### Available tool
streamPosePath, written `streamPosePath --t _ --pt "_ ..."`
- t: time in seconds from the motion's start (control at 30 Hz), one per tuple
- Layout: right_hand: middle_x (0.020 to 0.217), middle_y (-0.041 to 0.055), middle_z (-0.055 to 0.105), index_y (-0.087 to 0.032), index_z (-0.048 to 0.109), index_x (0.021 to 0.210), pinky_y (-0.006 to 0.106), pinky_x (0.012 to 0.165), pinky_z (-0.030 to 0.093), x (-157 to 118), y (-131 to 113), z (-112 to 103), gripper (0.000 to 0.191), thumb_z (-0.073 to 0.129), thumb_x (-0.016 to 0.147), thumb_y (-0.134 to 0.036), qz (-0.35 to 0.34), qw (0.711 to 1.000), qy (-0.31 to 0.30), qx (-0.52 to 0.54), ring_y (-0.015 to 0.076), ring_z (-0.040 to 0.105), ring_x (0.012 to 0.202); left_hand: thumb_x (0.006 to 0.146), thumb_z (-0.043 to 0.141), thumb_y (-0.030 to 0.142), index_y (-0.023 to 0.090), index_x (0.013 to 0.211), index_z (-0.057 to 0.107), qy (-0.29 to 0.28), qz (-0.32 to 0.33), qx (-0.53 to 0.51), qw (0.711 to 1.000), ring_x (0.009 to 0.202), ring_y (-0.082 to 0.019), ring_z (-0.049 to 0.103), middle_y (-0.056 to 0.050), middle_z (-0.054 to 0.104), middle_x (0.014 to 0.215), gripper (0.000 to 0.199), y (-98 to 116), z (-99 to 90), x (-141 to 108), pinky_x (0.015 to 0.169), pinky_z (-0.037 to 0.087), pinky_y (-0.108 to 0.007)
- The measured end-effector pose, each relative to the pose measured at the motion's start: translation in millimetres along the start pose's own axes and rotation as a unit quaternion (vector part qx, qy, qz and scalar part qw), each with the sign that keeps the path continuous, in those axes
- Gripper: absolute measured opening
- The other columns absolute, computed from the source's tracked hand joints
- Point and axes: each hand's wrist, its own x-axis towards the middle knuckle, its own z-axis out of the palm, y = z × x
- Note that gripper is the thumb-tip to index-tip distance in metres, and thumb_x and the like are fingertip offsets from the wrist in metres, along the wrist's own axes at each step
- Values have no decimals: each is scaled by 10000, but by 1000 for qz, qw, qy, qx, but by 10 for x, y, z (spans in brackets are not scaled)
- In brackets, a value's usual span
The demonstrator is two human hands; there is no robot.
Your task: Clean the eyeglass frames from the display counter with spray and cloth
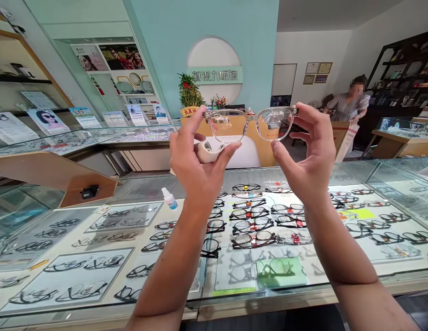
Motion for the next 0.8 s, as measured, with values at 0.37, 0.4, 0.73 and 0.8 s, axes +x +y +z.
streamPosePath --t 0.37,0.4,0.73,0.8 --pt "1511 84 550 -439 490 1540 633 1042 610 10 -121 -32 636 680 935 -387 -2 1000 0 -16 370 589 1375 886 819 634 353 1507 542 -40 -29 -20 999 1256 -300 678 -73 622 1550 736 -56 1 18 997 605 -498" --pt "1493 86 561 -432 510 1535 628 1049 607 8 -138 -33 632 689 933 -369 -3 1000 3 -10 370 592 1368 889 818 628 353 1507 548 -38 -28 -27 999 1215 -293 687 -71 631 1538 729 -63 4 15 971 606 -499" --pt "1480 61 591 -525 497 1557 639 1082 617 -28 -171 -39 630 664 963 -394 32 999 9 -23 414 587 1413 871 821 647 346 1544 552 -47 -58 -27 997 1287 -321 660 -94 637 1513 785 -100 -1 -17 1064 567 -506" --pt "1482 61 595 -527 491 1563 630 1070 626 -36 -172 -28 607 633 984 -414 34 999 11 -30 406 585 1421 854 824 669 372 1539 557 -40 -62 -33 997 1239 -317 667 -85 625 1526 793 -81 -5 -10 1035 573 -520"
